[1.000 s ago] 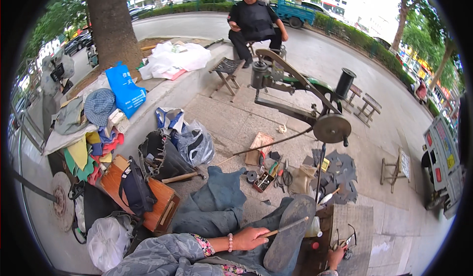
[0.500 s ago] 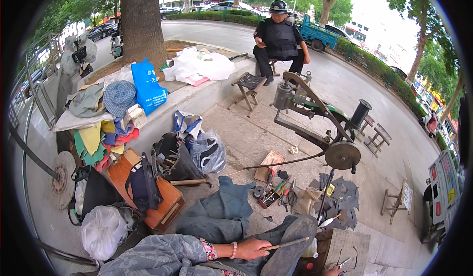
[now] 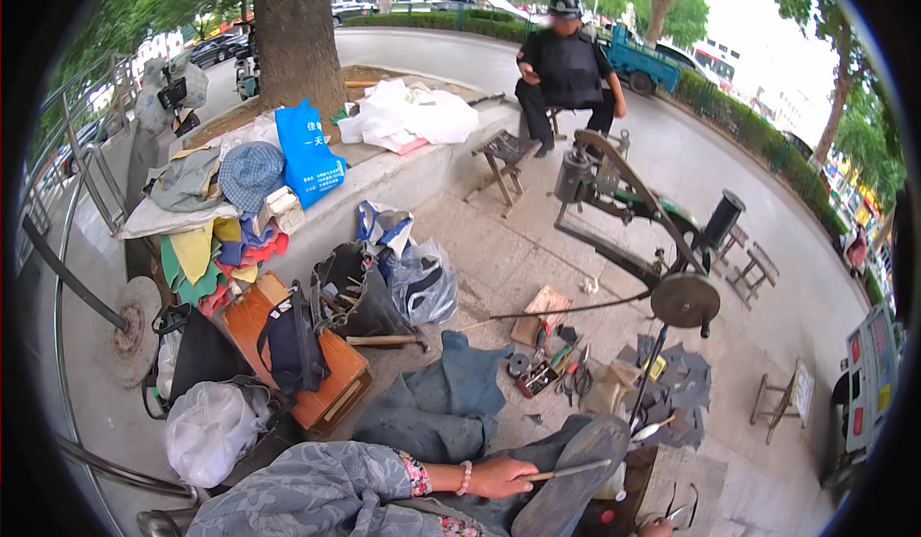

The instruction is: Repairing a shoe sole by scraping and preparing it with hand tools.

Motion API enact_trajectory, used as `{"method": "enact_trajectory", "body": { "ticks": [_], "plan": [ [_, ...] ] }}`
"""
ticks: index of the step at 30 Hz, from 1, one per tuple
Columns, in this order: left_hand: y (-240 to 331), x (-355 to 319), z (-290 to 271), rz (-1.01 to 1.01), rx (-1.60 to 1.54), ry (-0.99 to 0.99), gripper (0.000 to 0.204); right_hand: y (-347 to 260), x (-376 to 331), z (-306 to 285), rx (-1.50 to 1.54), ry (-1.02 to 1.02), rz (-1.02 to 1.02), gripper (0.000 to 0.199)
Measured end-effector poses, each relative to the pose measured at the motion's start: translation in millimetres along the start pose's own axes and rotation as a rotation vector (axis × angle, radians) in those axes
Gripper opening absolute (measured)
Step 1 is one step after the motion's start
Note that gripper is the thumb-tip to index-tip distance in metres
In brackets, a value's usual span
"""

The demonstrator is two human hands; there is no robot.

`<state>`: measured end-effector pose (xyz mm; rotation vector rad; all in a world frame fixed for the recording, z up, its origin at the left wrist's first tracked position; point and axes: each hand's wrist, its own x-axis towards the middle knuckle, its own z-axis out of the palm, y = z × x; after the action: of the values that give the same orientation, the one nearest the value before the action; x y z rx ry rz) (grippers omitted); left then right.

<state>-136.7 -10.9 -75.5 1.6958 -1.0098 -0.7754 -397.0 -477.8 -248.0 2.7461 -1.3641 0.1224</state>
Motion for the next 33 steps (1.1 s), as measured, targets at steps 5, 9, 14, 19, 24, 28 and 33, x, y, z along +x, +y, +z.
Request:
{"method": "enact_trajectory", "body": {
  "ticks": [5, 9, 14, 19, 24, 28, 33],
  "plan": [
    [10, 7, -12, -0.007, 0.080, 0.035, 0.028, -5, -12, -3, -0.257, 0.057, -0.409, 0.017],
    [16, 15, -18, -0.247, -0.107, 0.023, 0.032, -49, -5, -31, 0.040, -0.027, 0.031, 0.030],
    [6, 20, -5, -0.225, -0.207, -0.015, 0.031, -53, -16, -55, 0.325, 0.071, 0.294, 0.017],
    [15, 21, -1, -0.235, -0.111, -0.026, 0.029, -52, -2, -79, 0.277, 0.208, 0.438, 0.026],
    [10, 21, -5, -0.207, -0.036, -0.014, 0.027, -49, 5, -67, 0.302, -0.026, 0.385, 0.034],
    [16, 21, -6, -0.226, 0.010, -0.044, 0.027, -29, 4, -40, 0.412, 0.081, 0.425, 0.034],
    [-4, 3, -2, -0.234, -0.152, -0.011, 0.027, -35, 9, -64, 0.611, 0.324, 0.542, 0.019]
  ]
}}
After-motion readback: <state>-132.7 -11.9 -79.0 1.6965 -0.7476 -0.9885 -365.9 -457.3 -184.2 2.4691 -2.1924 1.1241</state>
